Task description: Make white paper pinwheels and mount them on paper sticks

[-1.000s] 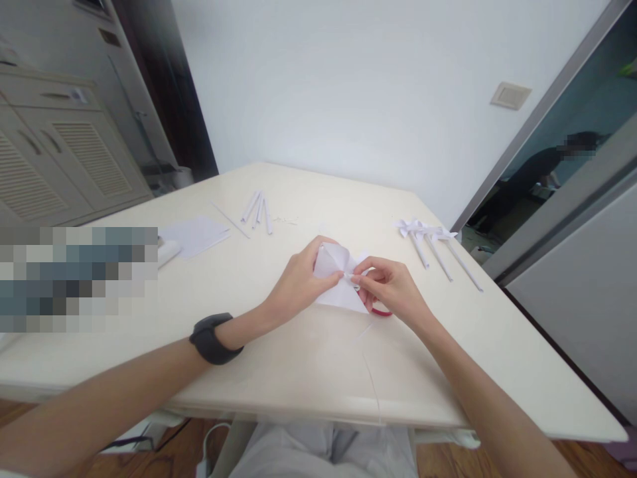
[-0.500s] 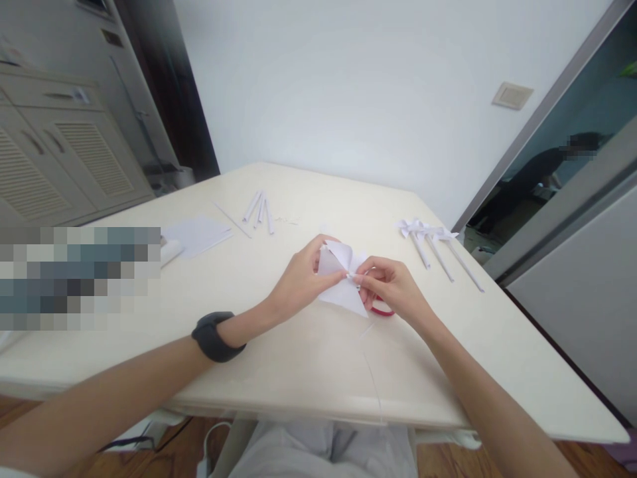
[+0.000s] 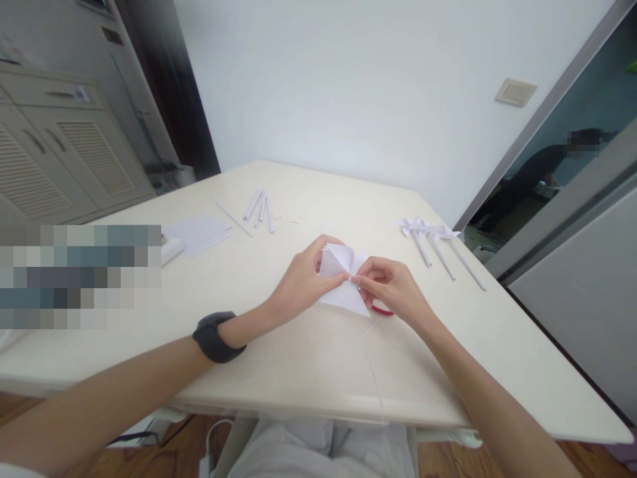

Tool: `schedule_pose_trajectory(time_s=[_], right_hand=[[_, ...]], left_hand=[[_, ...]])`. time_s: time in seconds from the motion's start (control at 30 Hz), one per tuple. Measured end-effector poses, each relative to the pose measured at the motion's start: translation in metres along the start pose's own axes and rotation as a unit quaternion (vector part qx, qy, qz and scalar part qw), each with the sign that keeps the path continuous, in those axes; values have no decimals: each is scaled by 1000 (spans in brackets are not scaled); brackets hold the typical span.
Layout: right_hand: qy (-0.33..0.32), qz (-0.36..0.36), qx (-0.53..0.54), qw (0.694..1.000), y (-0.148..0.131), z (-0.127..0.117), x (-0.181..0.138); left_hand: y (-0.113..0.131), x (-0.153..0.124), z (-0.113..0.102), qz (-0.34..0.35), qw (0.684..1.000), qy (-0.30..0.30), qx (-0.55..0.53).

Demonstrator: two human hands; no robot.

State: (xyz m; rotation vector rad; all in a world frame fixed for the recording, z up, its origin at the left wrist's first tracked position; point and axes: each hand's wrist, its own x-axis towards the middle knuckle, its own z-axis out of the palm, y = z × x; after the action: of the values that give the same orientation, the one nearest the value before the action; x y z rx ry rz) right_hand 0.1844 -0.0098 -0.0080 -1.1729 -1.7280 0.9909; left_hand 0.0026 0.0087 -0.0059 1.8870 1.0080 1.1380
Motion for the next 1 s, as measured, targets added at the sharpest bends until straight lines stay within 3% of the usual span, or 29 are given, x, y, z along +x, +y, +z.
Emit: schedule_pose_trajectory(time_s=[0.6,1.0], right_hand=[[-22,-9,-12,1000,0,0,-1],[-21,-15,-30,999,-3,0,-3]], left_hand=[[-3,-1,1,7,1000,-10,10],[-6,-2,1,-23,999,-23,-24]])
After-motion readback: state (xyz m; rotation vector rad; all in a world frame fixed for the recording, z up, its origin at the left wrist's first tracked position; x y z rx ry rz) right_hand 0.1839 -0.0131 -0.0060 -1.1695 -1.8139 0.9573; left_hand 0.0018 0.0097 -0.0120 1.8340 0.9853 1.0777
